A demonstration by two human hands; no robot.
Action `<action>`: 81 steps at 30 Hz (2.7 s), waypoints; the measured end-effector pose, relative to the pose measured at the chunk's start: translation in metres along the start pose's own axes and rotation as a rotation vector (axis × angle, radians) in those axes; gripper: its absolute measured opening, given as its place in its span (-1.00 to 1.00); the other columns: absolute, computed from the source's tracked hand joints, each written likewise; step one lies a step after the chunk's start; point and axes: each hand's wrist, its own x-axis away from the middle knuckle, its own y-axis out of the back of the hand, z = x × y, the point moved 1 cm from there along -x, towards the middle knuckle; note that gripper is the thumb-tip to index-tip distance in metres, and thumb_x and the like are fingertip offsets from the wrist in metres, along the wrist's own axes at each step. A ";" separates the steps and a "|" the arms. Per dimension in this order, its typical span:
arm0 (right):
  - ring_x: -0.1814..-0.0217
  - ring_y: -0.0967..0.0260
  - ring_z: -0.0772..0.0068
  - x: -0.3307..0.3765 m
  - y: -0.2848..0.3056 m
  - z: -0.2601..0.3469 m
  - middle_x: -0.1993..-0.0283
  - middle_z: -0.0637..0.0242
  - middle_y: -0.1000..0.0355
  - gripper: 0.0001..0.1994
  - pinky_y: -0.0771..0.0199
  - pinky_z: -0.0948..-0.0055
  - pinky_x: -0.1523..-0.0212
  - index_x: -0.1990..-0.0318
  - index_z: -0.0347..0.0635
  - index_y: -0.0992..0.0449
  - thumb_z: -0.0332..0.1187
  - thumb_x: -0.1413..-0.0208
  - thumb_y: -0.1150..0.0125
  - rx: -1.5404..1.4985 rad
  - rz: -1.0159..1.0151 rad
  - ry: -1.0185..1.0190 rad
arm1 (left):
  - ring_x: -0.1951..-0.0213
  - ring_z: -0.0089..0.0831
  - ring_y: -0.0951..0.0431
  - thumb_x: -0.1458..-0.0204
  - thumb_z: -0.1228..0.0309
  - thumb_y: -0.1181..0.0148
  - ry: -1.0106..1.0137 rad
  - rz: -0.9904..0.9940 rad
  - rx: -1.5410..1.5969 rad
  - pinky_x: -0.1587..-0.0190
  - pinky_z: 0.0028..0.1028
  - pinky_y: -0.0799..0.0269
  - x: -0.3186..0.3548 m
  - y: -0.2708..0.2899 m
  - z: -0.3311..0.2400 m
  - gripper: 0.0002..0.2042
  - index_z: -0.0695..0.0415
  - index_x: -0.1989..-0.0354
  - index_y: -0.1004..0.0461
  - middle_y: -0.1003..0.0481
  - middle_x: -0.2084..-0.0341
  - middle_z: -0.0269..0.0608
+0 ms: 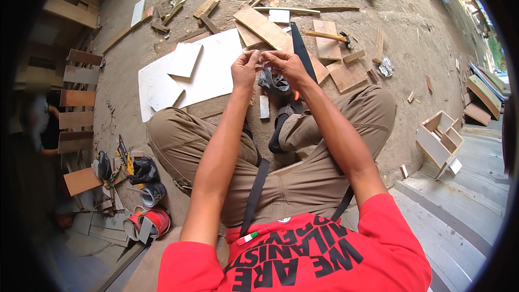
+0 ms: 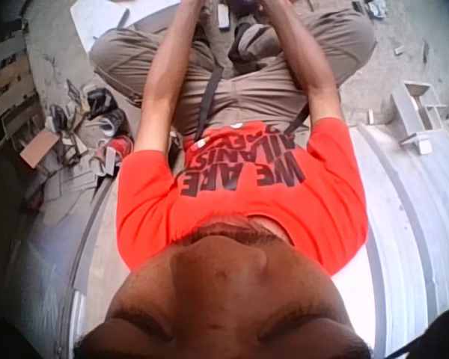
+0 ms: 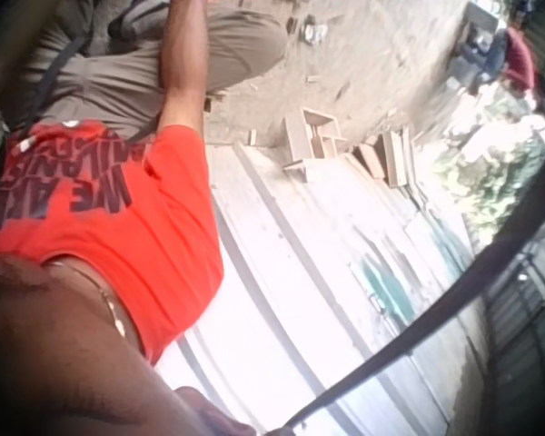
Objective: The person sits on the ground and assembles small wooden boxes by cutting white panels with a hand saw, fitting wooden pieces together, and hammering nails to secure the joints. The person handles multiple small panels and wooden strips, repeatedly aligning and fastening them.
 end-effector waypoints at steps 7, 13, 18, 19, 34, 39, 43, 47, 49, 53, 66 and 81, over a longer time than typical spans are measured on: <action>0.14 -0.59 0.08 -0.040 0.115 -0.085 0.25 -0.01 -0.60 -0.65 -0.55 0.24 0.06 0.23 -0.28 -0.66 -0.12 -0.05 -0.36 1.198 -0.245 -0.108 | 0.32 -0.48 -0.63 -0.18 0.37 -0.20 -0.322 0.008 -0.720 0.24 -0.46 -0.53 0.002 -0.001 -0.016 -0.81 0.25 0.16 -0.58 -0.65 0.34 -0.16; 0.21 -0.60 0.15 -0.068 0.161 -0.117 0.24 0.06 -0.61 -0.68 -0.59 0.26 0.18 0.23 -0.26 -0.62 -0.13 -0.12 -0.32 0.810 -0.492 -0.253 | 0.27 -0.30 -0.64 -0.15 0.44 -0.20 -0.531 -0.116 -0.895 0.18 -0.39 -0.53 -0.012 0.027 -0.013 -0.84 0.25 0.18 -0.59 -0.63 0.30 -0.03; 0.33 -0.58 0.32 -0.125 0.176 -0.103 0.25 0.10 -0.56 -0.59 -0.61 0.42 0.38 0.05 -0.35 -0.45 -0.10 -0.26 -0.20 -0.053 -0.556 -0.242 | 0.25 -0.35 -0.62 -0.15 0.48 -0.20 -0.483 -0.249 -0.844 0.16 -0.40 -0.52 -0.017 0.039 0.003 -0.87 0.27 0.21 -0.57 -0.61 0.30 -0.08; 0.34 -0.58 0.28 -0.137 0.173 -0.100 0.23 0.05 -0.56 -0.56 -0.61 0.40 0.39 0.03 -0.39 -0.44 -0.09 -0.26 -0.20 -0.168 -0.574 -0.228 | 0.25 -0.36 -0.61 -0.15 0.49 -0.20 -0.502 -0.288 -0.849 0.16 -0.40 -0.52 -0.015 0.040 0.004 -0.88 0.27 0.20 -0.57 -0.60 0.30 -0.09; 0.37 -0.32 0.27 -0.255 0.231 -0.069 0.26 0.20 -0.35 -0.80 -0.47 0.26 0.36 0.16 -0.18 -0.36 -0.41 -0.08 -0.20 -0.585 -0.966 -0.357 | 0.28 -0.30 -0.57 -0.11 0.52 -0.22 -0.618 -0.295 -1.023 0.17 -0.36 -0.49 -0.007 0.033 0.008 -0.87 0.24 0.18 -0.53 -0.54 0.33 -0.11; 0.57 -0.28 0.30 -0.225 0.223 -0.025 0.45 0.15 -0.29 -0.84 -0.25 0.47 0.69 0.23 -0.28 -0.29 -0.52 0.02 0.04 -0.790 -0.991 -0.172 | 0.27 -0.27 -0.55 -0.08 0.54 -0.21 -0.603 -0.234 -1.039 0.18 -0.35 -0.47 -0.008 0.027 0.002 -0.76 0.18 0.05 -0.57 -0.54 0.34 -0.14; 0.72 -0.02 0.51 -0.196 0.138 0.038 0.65 0.44 -0.07 -0.80 -0.10 0.51 0.70 0.45 -0.07 -0.20 -0.45 -0.05 -0.14 -0.737 -0.708 -0.087 | 0.26 -0.22 -0.57 -0.07 0.54 -0.22 -0.720 -0.237 -0.991 0.17 -0.33 -0.49 -0.011 0.035 0.006 -0.84 0.15 0.18 -0.63 -0.58 0.34 -0.08; 0.66 -0.09 0.56 -0.129 0.047 0.079 0.63 0.47 -0.09 -0.75 -0.20 0.49 0.63 0.49 -0.05 -0.23 -0.36 -0.16 -0.17 -0.618 -0.340 0.137 | 0.17 -0.16 -0.61 -0.08 0.54 -0.19 -0.672 -0.294 -0.904 0.07 -0.31 -0.50 -0.007 0.043 0.009 -0.84 0.22 0.18 -0.62 -0.61 0.25 -0.03; 0.62 -0.11 0.55 -0.072 0.009 0.100 0.60 0.48 -0.12 -0.77 -0.25 0.49 0.54 0.48 -0.06 -0.24 -0.37 -0.18 -0.14 -0.630 -0.093 0.257 | 0.13 -0.18 -0.64 -0.09 0.55 -0.16 -0.653 -0.266 -0.850 0.03 -0.35 -0.53 -0.007 0.045 0.009 -0.81 0.24 0.16 -0.62 -0.62 0.21 -0.02; 0.62 -0.16 0.62 0.000 -0.043 0.128 0.58 0.51 -0.17 -0.92 -0.24 0.53 0.56 0.34 -0.13 -0.37 -0.42 -0.17 -0.15 -0.403 -0.100 0.198 | 0.17 -0.26 -0.68 -0.07 0.53 -0.20 -0.552 -0.254 -0.786 0.06 -0.41 -0.56 0.006 0.059 0.001 -0.81 0.22 0.16 -0.65 -0.65 0.21 -0.04; 0.52 -0.18 0.70 0.024 -0.042 -0.001 0.53 0.52 -0.35 -0.70 -0.17 0.56 0.53 0.21 -0.29 -0.59 -0.19 -0.14 -0.38 0.266 -0.215 0.195 | 0.44 -0.52 -0.67 -0.06 0.40 -0.34 -0.191 -0.005 -0.358 0.44 -0.57 -0.51 0.014 0.036 -0.023 -0.75 0.22 0.11 -0.63 -0.67 0.31 -0.20; 0.65 -0.20 0.71 0.018 -0.030 -0.010 0.58 0.53 -0.33 -0.80 -0.16 0.58 0.67 0.21 -0.24 -0.56 -0.27 -0.22 -0.28 0.303 -0.225 0.229 | 0.43 -0.51 -0.67 -0.11 0.47 -0.25 0.005 0.245 -0.182 0.43 -0.57 -0.53 0.011 0.028 -0.025 -0.73 0.27 0.02 -0.58 -0.66 0.37 -0.13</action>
